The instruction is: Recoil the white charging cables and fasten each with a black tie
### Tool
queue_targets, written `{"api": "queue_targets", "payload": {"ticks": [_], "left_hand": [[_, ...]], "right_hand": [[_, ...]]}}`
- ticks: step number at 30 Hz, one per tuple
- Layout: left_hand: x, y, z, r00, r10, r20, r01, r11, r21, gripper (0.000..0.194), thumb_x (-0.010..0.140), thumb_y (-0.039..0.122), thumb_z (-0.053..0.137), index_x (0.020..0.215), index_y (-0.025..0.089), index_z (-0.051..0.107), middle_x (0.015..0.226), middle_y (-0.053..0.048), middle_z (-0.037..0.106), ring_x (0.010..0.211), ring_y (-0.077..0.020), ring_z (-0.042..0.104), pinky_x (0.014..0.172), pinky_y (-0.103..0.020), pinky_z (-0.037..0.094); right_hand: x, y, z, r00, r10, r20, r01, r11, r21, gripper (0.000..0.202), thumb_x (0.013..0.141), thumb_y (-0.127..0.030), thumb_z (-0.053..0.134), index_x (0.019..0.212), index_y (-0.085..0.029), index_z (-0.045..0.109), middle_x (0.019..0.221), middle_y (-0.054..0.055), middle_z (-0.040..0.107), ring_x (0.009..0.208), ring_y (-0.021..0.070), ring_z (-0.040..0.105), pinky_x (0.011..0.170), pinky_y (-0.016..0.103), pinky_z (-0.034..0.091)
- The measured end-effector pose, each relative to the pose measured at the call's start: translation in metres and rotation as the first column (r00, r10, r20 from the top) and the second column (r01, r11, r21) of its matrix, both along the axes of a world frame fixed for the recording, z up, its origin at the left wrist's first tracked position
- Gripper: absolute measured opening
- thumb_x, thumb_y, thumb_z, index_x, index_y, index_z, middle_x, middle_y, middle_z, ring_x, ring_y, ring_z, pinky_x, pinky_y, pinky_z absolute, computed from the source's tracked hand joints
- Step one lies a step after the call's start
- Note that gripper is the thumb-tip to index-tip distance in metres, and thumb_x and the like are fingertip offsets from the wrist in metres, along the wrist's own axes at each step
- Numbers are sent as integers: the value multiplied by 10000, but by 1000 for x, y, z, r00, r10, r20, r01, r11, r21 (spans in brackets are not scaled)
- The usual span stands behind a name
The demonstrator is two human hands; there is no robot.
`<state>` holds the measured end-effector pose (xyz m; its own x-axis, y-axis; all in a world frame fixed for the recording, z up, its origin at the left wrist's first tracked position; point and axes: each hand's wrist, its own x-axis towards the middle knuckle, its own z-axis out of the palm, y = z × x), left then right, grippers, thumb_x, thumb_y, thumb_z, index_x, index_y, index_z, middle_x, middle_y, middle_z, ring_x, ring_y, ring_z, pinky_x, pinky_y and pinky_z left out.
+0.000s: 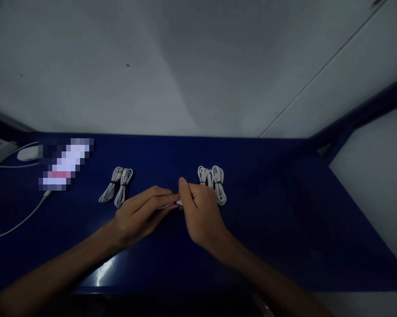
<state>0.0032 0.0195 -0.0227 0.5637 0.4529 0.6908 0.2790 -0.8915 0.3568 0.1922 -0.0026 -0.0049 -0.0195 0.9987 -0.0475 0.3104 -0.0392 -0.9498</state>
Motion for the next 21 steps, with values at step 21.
{"api": "queue_targets", "payload": {"ticks": [21], "left_hand": [[-8,4,1,994,-98,-45,102,989,106,487,1029,-5,629,1511,55,588,1206,-176,825,1081,-261,809,897,-399,722]], "right_hand": [[12,7,-1,944,128,-305,-225,924,-308,632,1111,-519,564,568,-199,519,506,-57,406,459,87,312,466,251,230]]}}
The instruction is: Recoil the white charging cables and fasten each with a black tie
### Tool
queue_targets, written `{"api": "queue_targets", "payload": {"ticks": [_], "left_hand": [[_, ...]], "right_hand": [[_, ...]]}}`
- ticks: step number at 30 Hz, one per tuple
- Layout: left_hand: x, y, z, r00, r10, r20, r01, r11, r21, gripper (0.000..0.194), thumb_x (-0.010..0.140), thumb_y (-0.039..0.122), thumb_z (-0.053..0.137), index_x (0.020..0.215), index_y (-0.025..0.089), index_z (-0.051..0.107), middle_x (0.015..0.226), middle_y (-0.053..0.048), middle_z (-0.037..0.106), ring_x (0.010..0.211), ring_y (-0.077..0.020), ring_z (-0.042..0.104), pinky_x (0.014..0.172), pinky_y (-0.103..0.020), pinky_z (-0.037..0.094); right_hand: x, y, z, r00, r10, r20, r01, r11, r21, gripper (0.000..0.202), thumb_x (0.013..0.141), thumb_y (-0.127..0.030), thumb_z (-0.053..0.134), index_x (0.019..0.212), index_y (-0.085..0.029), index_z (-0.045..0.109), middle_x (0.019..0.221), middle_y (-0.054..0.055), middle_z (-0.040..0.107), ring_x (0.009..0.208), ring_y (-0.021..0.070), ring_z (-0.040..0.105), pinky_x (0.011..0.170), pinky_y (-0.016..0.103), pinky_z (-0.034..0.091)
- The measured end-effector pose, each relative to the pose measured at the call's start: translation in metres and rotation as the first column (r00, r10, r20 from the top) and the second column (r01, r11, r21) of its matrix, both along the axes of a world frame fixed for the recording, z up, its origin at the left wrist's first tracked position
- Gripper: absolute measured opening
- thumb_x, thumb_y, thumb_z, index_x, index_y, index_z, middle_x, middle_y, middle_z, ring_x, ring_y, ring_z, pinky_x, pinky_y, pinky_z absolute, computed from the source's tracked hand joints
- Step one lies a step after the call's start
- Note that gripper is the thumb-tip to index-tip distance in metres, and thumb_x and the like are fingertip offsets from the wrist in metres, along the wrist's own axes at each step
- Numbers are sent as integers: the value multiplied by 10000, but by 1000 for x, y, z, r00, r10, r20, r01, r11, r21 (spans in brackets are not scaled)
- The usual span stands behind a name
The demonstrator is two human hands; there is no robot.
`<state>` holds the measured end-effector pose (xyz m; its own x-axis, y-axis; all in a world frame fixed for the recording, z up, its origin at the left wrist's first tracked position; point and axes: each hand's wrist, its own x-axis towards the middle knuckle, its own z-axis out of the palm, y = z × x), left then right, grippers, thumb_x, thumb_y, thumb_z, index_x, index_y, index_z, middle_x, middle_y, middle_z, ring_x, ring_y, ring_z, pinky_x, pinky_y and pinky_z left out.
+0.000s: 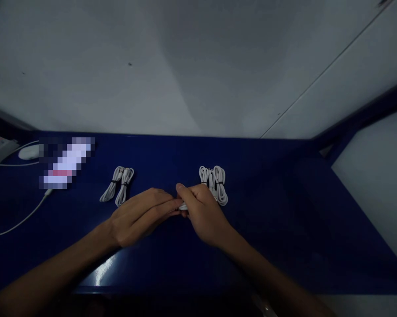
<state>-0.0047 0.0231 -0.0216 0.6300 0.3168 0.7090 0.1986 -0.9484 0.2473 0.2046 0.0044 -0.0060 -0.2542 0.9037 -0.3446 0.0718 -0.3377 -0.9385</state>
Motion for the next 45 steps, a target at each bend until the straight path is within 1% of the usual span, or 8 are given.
{"api": "queue_targets", "payload": {"ticks": [4,7,10,13,18,21,36,45], "left_hand": [[3,-2,0,998,66,4,-66,998,-2,446,1042,58,684,1477,116,600,1162,-135,832,1015,-240,819,833,-389,723],[6,-4,5,990,133,55,-121,974,-190,339,1053,99,708,1383,161,659,1155,-102,826,1007,-203,814,858,-346,707],[9,-6,9,968,222,117,-167,917,-362,213,1037,139,756,1247,171,734,1060,-63,828,896,-159,798,788,-281,677],[10,-8,8,960,251,122,-185,899,-397,193,1006,172,808,1192,155,761,994,-47,827,806,-139,777,732,-261,654],[13,-11,5,976,171,137,-137,965,-223,310,970,68,819,1265,86,726,1101,-108,835,965,-159,809,868,-265,687],[14,-11,5,975,150,164,-121,977,-178,361,959,36,817,1298,93,704,1127,-115,830,1013,-171,809,908,-299,701],[11,-6,2,981,177,81,-172,983,-61,272,1022,93,756,1290,80,717,1062,-128,802,898,-196,780,751,-352,698],[13,-11,6,978,173,113,-146,966,-215,266,1042,55,707,1300,122,705,1150,-105,796,987,-177,779,855,-336,704]], "right_hand": [[-2,0,2,998,9,69,-16,996,92,638,1117,-568,528,593,-205,532,547,-47,413,510,111,368,500,266,293],[-6,-1,4,991,-75,112,47,970,237,520,1139,-514,491,722,-214,572,620,-49,418,557,128,377,526,281,311],[-10,-3,4,957,-194,217,82,895,439,433,1154,-401,458,769,-225,550,634,-47,436,562,132,395,541,293,323],[-11,-4,1,931,-238,277,67,857,511,481,1152,-363,446,692,-229,493,576,-44,448,510,123,406,515,295,318],[-12,-7,-3,930,-246,272,109,893,436,576,1149,-386,433,595,-231,457,514,-38,424,467,114,378,478,291,296],[-12,-7,-1,946,-211,245,115,927,356,591,1155,-428,438,601,-228,473,529,-36,429,493,118,383,484,289,305],[-10,-5,-3,959,-166,230,92,949,301,606,1156,-438,442,592,-222,497,531,-38,433,488,111,384,480,275,318],[-8,-4,-2,960,-161,227,83,945,317,605,1160,-465,443,618,-216,549,561,-20,483,511,121,423,488,281,327]]}}
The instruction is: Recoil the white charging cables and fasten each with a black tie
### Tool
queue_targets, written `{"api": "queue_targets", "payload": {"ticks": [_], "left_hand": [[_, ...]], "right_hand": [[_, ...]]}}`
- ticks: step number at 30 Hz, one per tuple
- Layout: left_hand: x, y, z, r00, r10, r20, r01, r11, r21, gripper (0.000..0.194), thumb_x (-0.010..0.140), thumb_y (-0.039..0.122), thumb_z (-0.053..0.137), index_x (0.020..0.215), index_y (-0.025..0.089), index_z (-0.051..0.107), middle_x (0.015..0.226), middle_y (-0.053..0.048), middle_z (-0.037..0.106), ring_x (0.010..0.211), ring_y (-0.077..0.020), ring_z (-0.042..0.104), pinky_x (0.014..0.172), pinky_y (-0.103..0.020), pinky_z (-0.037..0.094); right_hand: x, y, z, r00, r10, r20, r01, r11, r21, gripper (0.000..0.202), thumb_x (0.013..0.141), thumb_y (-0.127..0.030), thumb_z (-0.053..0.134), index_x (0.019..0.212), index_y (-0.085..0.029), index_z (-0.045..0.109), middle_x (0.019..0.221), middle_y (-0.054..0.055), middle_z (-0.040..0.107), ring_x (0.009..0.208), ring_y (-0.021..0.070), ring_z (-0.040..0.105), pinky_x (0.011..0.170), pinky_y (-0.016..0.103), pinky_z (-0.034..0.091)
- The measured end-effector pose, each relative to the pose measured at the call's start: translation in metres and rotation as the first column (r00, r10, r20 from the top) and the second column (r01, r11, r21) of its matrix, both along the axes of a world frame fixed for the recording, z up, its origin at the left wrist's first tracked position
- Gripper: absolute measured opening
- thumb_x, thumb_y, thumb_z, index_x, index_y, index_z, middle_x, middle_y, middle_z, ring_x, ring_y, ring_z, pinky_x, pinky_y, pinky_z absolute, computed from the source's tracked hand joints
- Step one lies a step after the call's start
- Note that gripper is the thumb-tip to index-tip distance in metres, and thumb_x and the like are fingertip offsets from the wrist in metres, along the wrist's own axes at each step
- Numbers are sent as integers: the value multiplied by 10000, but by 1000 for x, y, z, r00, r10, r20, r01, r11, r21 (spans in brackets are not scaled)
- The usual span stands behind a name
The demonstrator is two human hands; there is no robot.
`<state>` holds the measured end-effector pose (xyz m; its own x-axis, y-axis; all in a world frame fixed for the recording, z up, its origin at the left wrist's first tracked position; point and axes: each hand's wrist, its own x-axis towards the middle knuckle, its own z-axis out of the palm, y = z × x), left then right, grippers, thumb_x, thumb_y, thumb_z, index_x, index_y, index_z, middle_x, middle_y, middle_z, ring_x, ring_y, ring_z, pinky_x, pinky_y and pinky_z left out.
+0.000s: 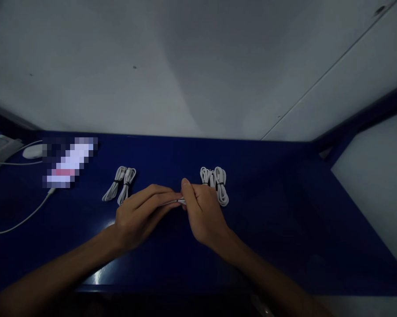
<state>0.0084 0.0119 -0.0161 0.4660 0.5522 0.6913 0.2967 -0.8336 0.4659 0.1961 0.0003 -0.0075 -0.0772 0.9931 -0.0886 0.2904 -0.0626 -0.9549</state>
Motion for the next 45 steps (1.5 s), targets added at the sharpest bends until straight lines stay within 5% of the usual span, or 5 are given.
{"api": "queue_targets", "payload": {"ticks": [15,22,26,33,45], "left_hand": [[-1,2,1,1000,5,-16,-5,999,37,285,1025,64,737,1303,123,712,1119,-103,802,962,-180,784,824,-326,696],[-1,0,2,996,46,80,-33,988,-150,214,997,83,792,1203,111,743,1043,-83,806,902,-145,769,805,-263,645],[-1,0,1,998,31,45,-28,996,-83,184,1008,87,777,1185,80,728,995,-80,789,839,-137,739,763,-255,633],[0,2,-1,999,32,-34,-28,991,130,179,984,111,812,1121,53,712,904,-74,768,763,-147,727,690,-268,656],[1,3,-1,988,35,-151,-3,978,207,147,1063,167,720,1158,73,660,916,-84,768,792,-183,734,687,-312,673]], "right_hand": [[2,1,3,999,24,-32,-24,1000,8,589,1149,-443,488,608,-212,521,555,-34,460,517,118,417,504,278,330],[-6,-5,3,987,-46,156,-22,914,405,412,1148,-243,429,753,-213,542,641,-42,484,544,113,444,553,294,354],[-8,-6,-3,987,-60,152,-22,872,489,467,1164,-214,396,717,-214,531,611,-41,511,518,100,476,535,268,375],[-6,-4,-8,983,-47,176,-45,872,487,580,1183,-294,387,617,-221,494,497,-47,485,411,88,439,453,256,337],[-2,-2,-4,980,-46,193,-17,950,311,645,1179,-351,391,557,-229,513,466,-26,480,411,106,444,454,273,344]]}}
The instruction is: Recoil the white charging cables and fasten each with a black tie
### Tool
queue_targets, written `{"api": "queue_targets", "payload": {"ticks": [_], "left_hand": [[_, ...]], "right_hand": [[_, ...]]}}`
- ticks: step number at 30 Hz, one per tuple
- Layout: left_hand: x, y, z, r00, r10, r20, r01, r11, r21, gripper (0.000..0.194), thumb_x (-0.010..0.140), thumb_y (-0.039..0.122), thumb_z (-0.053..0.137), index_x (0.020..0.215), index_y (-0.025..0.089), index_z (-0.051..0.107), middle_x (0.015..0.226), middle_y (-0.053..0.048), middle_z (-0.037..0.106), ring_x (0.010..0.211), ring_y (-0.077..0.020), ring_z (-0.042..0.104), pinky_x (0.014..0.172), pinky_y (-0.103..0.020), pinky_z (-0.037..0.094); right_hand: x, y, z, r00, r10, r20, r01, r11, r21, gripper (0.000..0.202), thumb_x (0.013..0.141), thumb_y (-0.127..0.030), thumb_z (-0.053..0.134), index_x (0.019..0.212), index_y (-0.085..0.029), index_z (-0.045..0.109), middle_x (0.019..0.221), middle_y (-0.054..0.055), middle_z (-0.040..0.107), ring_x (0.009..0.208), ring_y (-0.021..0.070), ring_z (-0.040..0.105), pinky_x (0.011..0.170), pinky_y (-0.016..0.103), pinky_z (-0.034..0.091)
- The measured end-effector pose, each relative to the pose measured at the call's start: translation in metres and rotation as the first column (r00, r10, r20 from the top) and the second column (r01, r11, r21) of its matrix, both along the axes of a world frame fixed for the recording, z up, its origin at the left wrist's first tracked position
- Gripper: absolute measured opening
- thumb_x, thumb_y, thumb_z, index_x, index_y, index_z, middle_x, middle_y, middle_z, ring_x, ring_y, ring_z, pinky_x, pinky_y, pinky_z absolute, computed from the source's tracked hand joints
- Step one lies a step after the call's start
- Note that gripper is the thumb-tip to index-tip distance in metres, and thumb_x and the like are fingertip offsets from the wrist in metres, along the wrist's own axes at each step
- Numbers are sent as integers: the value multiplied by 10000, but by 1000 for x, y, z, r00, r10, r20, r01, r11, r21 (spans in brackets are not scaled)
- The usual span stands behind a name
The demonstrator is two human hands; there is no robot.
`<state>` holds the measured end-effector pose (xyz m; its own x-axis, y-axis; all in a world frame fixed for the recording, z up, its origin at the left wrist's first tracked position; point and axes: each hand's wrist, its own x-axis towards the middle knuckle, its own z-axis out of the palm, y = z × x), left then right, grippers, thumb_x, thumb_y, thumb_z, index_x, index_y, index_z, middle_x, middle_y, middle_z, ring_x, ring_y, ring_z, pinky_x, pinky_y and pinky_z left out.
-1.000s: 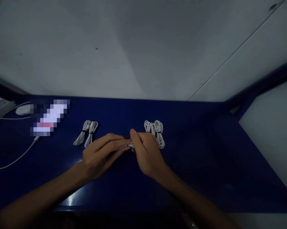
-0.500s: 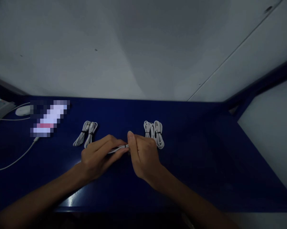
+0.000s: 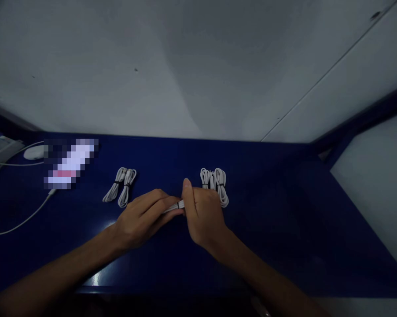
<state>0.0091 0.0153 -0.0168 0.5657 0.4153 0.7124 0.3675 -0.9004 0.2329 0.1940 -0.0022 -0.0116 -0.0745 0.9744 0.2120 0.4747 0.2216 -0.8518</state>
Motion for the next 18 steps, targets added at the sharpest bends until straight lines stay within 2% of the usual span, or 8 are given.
{"api": "queue_targets", "payload": {"ticks": [3,8,13,18], "left_hand": [[0,0,-3,1000,-2,24,2,1000,-11,138,1054,155,733,1147,77,667,903,-71,760,776,-169,723,688,-302,670],[-2,-2,-8,997,-11,76,20,992,-123,243,1055,159,736,1280,98,666,1026,-87,791,868,-166,757,757,-311,697],[-1,-4,-4,991,-3,136,32,977,-209,288,1050,130,733,1331,139,674,1105,-90,805,947,-170,780,824,-317,703],[0,-4,-1,971,48,235,39,936,-350,274,1031,116,757,1297,167,714,1103,-66,813,956,-155,781,842,-299,671]], "right_hand": [[0,0,1,999,15,-28,-15,1000,-14,643,1175,-352,402,554,-230,514,468,-28,486,412,107,448,455,271,347],[1,1,1,1000,0,-25,0,1000,-12,617,1172,-359,425,578,-223,524,501,-19,521,439,111,471,464,273,356],[0,1,4,1000,-9,-26,10,1000,27,542,1159,-319,448,628,-227,498,513,-36,479,444,106,430,467,279,342],[0,1,9,1000,-1,29,-2,997,71,390,1145,-281,450,764,-236,519,620,-31,550,520,121,493,525,283,385]]}}
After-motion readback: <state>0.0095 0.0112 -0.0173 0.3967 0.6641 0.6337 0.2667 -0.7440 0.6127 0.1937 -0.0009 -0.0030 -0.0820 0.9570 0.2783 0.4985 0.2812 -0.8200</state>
